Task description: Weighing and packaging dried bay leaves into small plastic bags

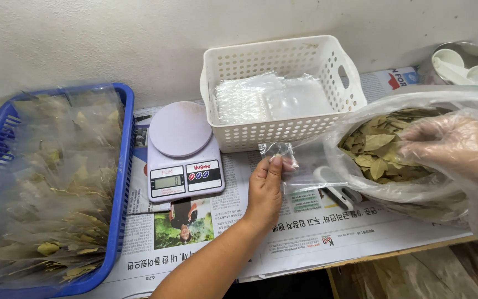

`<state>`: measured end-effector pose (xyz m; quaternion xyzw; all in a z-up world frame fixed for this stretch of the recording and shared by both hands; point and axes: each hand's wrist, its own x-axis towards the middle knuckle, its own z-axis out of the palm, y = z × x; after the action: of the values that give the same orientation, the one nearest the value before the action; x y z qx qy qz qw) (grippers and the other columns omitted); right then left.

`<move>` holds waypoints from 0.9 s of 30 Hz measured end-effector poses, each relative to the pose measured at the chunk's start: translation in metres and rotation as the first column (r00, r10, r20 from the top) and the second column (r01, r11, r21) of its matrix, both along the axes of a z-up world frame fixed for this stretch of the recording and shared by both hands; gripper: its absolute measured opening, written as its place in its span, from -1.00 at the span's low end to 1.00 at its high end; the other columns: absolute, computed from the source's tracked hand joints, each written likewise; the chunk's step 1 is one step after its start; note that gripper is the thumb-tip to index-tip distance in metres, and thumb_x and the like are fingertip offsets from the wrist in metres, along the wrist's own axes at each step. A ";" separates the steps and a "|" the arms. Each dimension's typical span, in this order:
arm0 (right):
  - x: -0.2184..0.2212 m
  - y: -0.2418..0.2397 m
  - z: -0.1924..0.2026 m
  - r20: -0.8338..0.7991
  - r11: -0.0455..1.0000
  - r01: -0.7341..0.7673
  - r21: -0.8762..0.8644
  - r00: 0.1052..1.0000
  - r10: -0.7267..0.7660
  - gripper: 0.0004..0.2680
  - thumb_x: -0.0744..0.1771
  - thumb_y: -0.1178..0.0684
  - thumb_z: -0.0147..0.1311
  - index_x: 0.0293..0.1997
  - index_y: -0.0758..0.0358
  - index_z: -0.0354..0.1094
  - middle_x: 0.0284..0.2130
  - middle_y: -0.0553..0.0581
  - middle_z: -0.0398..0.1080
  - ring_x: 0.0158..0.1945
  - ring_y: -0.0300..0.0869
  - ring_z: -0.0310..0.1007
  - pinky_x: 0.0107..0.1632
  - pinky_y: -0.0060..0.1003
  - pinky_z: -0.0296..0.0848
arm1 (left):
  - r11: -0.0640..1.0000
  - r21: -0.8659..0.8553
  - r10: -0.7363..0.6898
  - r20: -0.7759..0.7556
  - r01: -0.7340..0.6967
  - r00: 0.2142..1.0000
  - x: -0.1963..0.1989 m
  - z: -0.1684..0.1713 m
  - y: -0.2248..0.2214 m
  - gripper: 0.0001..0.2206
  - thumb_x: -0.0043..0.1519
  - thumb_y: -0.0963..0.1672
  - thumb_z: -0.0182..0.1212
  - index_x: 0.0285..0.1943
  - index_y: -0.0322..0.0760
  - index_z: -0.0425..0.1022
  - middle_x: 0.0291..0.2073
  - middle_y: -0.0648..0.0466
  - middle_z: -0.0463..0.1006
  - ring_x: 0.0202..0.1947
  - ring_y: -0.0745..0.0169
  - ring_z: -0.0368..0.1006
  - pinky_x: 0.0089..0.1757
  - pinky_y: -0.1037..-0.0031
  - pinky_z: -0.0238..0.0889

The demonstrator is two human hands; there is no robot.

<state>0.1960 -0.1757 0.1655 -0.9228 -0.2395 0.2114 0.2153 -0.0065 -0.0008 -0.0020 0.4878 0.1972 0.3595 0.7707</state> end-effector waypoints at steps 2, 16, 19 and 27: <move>0.001 -0.009 -0.013 -0.128 0.919 0.032 0.393 0.992 0.021 -0.89 0.21 0.42 0.25 -0.26 0.56 0.56 -0.41 0.37 0.56 -0.31 -0.02 0.50 -0.18 -0.26 0.46 | 1.000 0.018 0.000 0.011 0.000 1.000 -0.001 0.004 0.000 -0.68 0.38 0.03 0.06 -0.32 -0.18 0.53 -0.28 0.10 0.61 -0.14 0.25 0.51 0.01 0.39 0.39; -0.025 0.026 0.030 -0.362 0.970 0.021 0.241 0.930 0.070 -0.84 0.21 0.33 0.24 -0.19 0.60 0.56 -0.38 0.52 0.59 -0.27 0.18 0.56 -0.08 -0.08 0.50 | 1.000 0.004 -0.021 0.072 0.021 0.997 -0.001 0.003 -0.001 -0.68 0.39 0.02 0.07 -0.32 -0.21 0.52 -0.24 0.01 0.62 -0.09 0.18 0.55 0.05 0.36 0.42; -0.028 0.031 0.026 -0.217 0.990 -0.096 0.106 0.969 0.117 -0.85 0.21 0.15 0.33 -0.27 0.41 0.69 -0.47 0.29 0.64 -0.35 -0.03 0.55 -0.17 -0.20 0.45 | 0.999 0.036 -0.031 0.078 0.028 0.996 -0.001 0.001 0.001 -0.69 0.39 0.01 0.07 -0.31 -0.20 0.52 -0.23 0.02 0.62 -0.08 0.19 0.54 0.08 0.35 0.40; -0.062 0.074 0.061 0.067 0.746 -0.379 -0.547 0.869 0.490 -0.83 0.32 -0.22 0.05 -0.24 -0.27 0.64 -0.38 -0.26 0.62 -0.32 -0.39 0.54 -0.15 -0.50 0.51 | 0.989 0.138 -0.068 0.042 0.061 0.997 -0.003 0.000 -0.004 -0.69 0.38 0.04 0.07 -0.28 -0.20 0.52 -0.20 0.05 0.61 -0.08 0.21 0.54 0.09 0.34 0.42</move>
<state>0.1342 -0.1014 0.2266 -0.8806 -0.4039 0.2154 -0.1223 -0.0093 -0.0044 -0.0021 0.5369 0.1382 0.3583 0.7512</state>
